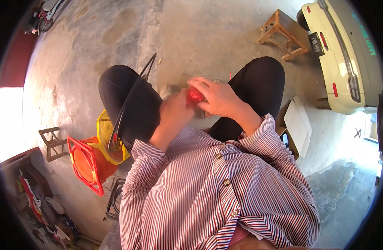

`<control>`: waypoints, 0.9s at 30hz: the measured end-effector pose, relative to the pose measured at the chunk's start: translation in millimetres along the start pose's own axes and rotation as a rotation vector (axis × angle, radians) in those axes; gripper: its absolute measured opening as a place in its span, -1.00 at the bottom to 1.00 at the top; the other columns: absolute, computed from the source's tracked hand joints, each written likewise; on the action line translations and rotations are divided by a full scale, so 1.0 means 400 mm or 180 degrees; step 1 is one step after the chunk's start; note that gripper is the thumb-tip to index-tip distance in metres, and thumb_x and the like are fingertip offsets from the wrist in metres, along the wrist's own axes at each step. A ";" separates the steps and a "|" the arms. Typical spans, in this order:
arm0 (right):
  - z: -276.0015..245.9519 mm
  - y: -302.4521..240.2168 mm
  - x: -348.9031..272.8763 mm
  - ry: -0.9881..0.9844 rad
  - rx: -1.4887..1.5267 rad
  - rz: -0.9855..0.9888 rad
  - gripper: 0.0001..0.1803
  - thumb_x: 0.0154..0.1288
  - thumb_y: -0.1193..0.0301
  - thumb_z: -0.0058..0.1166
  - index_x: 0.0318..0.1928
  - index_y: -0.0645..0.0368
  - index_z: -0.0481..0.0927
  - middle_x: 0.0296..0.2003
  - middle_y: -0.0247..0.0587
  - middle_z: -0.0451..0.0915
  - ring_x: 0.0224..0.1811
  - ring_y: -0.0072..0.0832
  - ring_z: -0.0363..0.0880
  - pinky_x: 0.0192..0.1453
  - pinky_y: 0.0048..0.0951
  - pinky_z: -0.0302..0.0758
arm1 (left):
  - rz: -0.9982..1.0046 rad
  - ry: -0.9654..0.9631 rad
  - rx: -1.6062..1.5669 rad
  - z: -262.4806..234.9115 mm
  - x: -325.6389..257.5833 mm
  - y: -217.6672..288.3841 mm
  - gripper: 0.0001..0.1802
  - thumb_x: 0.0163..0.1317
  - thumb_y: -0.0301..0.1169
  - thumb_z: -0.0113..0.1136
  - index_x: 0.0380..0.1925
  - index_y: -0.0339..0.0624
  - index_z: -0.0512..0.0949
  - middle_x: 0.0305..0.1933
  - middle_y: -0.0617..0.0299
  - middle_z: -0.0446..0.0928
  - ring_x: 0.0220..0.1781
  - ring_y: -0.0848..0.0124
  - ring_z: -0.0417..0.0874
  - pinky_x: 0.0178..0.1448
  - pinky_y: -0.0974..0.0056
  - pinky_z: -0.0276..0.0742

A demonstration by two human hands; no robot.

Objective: The person wraps a red bundle of rope around a circular section of a black plastic frame by hand.

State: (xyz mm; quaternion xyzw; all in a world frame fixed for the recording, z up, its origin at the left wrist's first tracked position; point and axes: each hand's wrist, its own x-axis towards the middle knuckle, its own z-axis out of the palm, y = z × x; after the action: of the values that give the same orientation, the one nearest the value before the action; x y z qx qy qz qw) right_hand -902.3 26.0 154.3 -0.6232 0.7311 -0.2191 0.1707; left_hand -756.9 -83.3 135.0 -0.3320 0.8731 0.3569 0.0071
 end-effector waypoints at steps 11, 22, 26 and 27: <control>-0.039 0.085 -0.004 -0.0578 0.2286 0.0673 -0.76 0.25 0.29 0.22 -0.18 0.19 0.64 -0.39 -0.20 0.67 -0.33 -0.41 0.62 -0.18 -0.35 0.51 | -0.0233 -0.0424 -0.4180 -0.022 0.001 -0.025 -0.54 0.20 -0.48 0.26 0.12 -0.28 0.46 -0.26 0.31 0.53 -0.18 0.46 0.59 -0.05 0.30 0.54; 0.008 0.042 -0.018 0.0113 0.4558 0.1314 -0.80 0.30 0.28 0.22 -0.36 0.09 0.53 -0.37 -0.40 0.57 -0.34 -0.60 0.53 -0.18 -0.51 0.44 | -0.0475 -0.0540 -0.5175 0.009 0.005 -0.057 -0.57 0.28 -0.50 0.13 0.16 -0.23 0.43 -0.02 0.20 0.55 -0.05 0.37 0.61 0.08 0.23 0.53; 0.026 0.070 0.007 0.0111 0.4888 0.2399 -0.79 0.29 0.28 0.22 -0.39 0.06 0.50 -0.46 -0.43 0.51 -0.48 -0.61 0.46 -0.33 -0.53 0.39 | -0.0271 -0.0584 -0.4965 0.005 -0.006 -0.036 -0.60 0.21 -0.46 0.19 0.08 -0.23 0.46 -0.17 0.23 0.56 -0.16 0.42 0.58 0.00 0.31 0.50; 0.045 0.080 0.013 0.0083 0.5039 0.2508 -0.78 0.28 0.28 0.22 -0.42 0.05 0.49 -0.50 -0.44 0.49 -0.53 -0.61 0.43 -0.39 -0.54 0.36 | -0.0225 -0.0467 -0.4908 0.000 -0.014 -0.021 -0.62 0.18 -0.40 0.23 0.01 -0.23 0.48 -0.24 0.24 0.55 -0.23 0.47 0.55 -0.04 0.37 0.47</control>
State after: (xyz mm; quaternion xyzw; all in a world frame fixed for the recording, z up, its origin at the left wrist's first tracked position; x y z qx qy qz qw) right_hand -920.5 23.0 122.1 -0.0224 0.5285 -0.5933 0.6068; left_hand -747.9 -84.4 131.1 -0.2462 0.3641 0.8844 -0.1568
